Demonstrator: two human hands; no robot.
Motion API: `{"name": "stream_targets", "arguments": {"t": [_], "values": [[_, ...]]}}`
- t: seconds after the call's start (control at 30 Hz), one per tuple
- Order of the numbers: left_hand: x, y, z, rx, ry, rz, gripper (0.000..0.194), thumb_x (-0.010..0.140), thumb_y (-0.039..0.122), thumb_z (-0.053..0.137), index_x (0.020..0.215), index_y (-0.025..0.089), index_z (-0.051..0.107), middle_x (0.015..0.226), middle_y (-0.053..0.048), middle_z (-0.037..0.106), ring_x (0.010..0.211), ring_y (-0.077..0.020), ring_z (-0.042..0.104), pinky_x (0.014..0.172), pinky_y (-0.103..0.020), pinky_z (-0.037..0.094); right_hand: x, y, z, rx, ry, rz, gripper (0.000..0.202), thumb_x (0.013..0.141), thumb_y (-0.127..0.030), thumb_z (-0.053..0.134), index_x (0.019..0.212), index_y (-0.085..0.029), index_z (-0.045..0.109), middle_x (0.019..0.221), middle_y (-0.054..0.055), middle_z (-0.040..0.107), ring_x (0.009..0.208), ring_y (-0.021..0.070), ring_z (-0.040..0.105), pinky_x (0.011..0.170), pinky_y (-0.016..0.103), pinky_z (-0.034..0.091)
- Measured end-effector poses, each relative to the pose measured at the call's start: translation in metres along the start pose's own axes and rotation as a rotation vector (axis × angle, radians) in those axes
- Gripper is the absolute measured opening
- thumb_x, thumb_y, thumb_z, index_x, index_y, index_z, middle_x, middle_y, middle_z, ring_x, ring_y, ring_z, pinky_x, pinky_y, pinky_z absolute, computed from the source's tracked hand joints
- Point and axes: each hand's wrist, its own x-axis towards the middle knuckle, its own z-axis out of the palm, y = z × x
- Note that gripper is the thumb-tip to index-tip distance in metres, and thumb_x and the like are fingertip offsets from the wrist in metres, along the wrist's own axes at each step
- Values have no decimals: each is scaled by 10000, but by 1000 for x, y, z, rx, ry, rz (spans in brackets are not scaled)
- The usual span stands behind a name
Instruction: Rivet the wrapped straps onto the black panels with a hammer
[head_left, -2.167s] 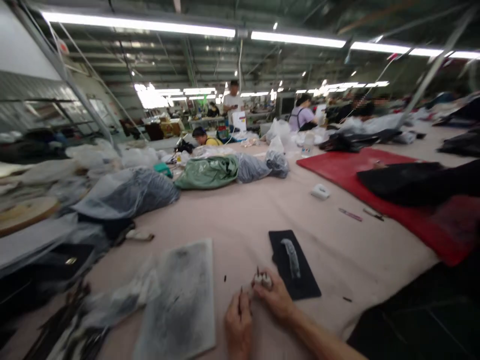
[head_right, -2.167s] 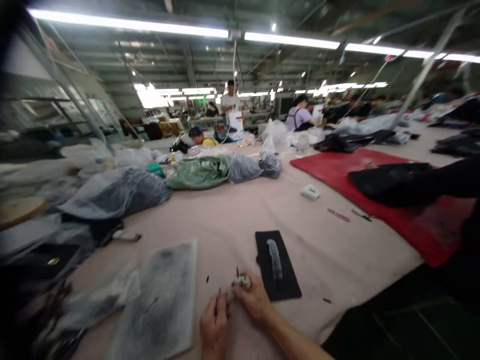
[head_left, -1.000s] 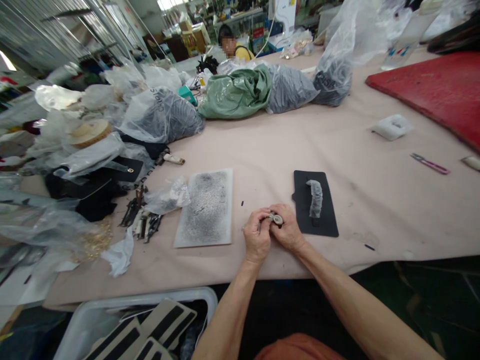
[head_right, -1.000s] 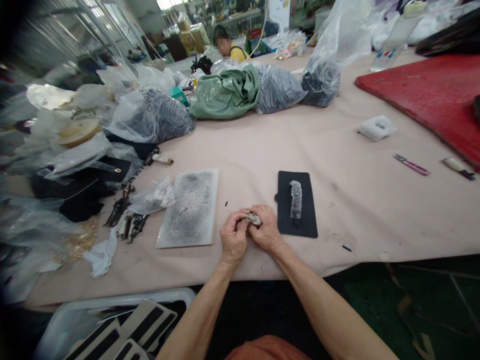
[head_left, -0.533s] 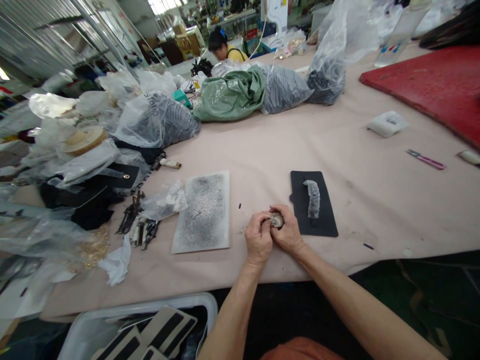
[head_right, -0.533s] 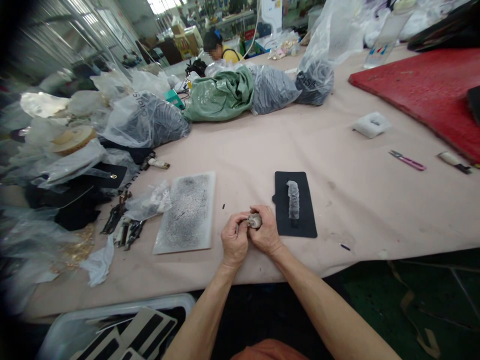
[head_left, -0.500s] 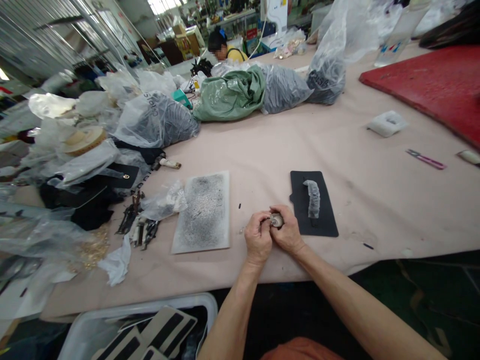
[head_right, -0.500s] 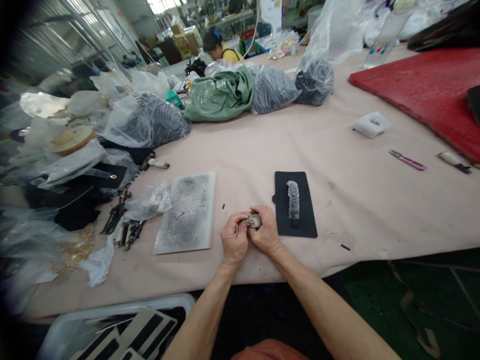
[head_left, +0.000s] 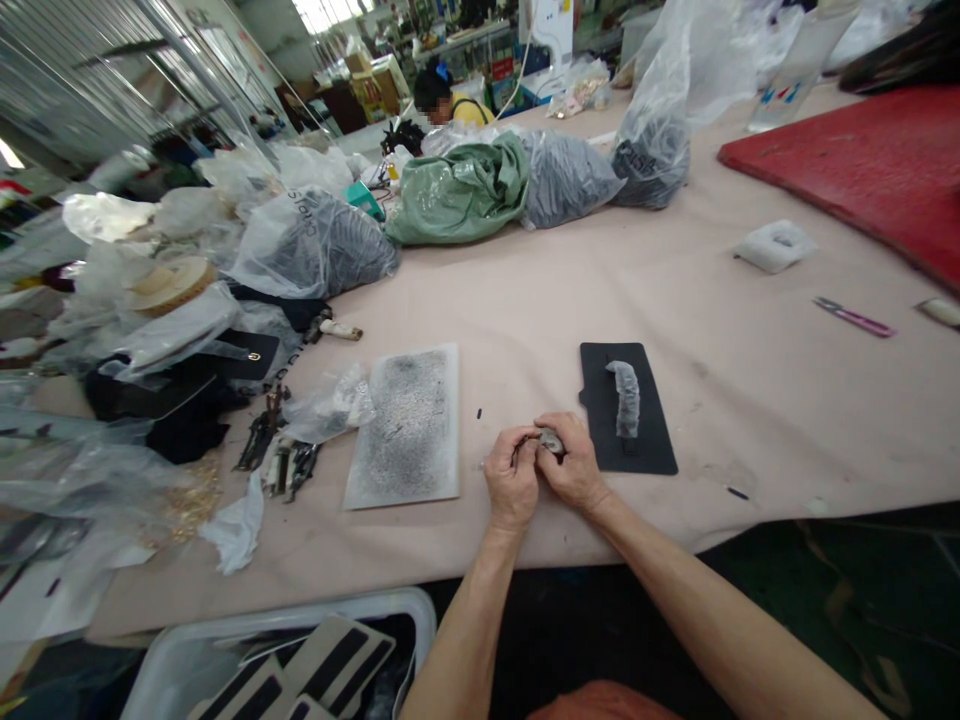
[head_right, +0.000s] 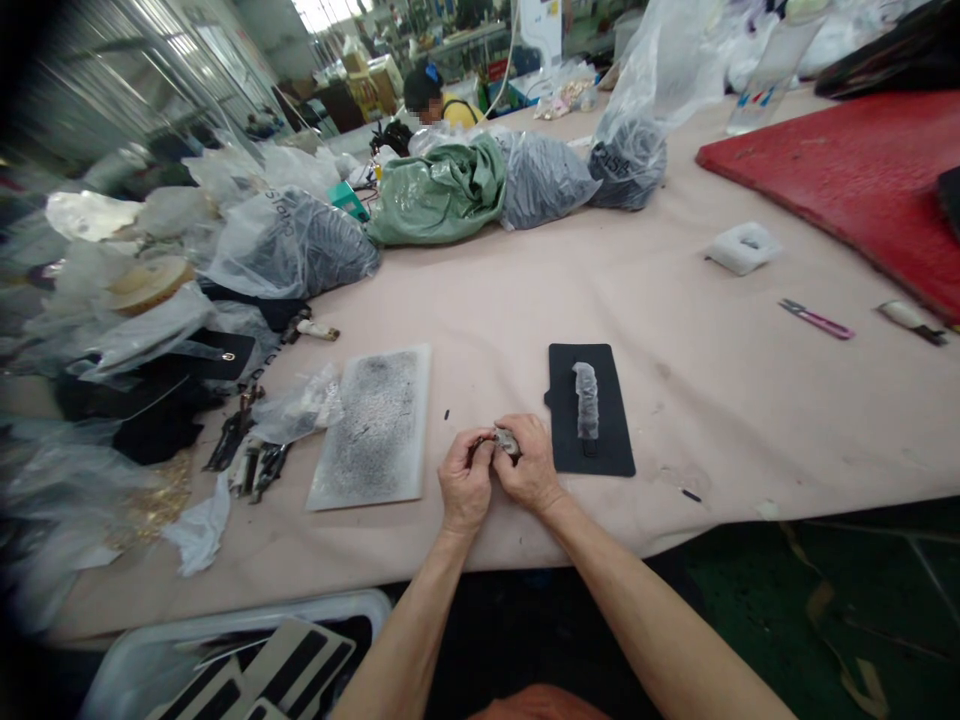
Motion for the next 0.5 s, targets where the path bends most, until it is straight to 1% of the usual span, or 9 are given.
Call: {"name": "stream_targets", "arguments": {"t": [0.2,0.27,0.4,0.5], "values": [[-2,0,1,1,-9,85,134,920,233,581,957,209,707,984,-49,722,961,-164,679,922,-314,554,0,0,-3,42,-20,-20,285,798,-202,492,1048,-219,628,1017,70,668,965,250,576,886,449,423],[-4,-1,1,11,-17,107,132,920,231,587,955,213,713,984,-50,717,960,-163,679,913,-312,558,0,0,-4,58,-36,-26,262,806,-216,491,1033,-219,621,989,65,661,948,247,569,869,439,415],[-7,-1,1,19,-25,134,135,923,220,596,955,217,727,993,-49,707,963,-158,677,895,-301,562,2,-2,-7,86,-57,-13,165,802,-244,485,927,-222,590,887,48,624,873,233,545,822,413,405],[-8,-3,1,26,-15,139,135,921,218,610,961,223,738,1034,-54,701,1003,-163,672,932,-316,558,3,-2,-7,97,-76,-10,137,813,-268,489,909,-226,578,897,49,624,879,232,544,828,413,402]]}}
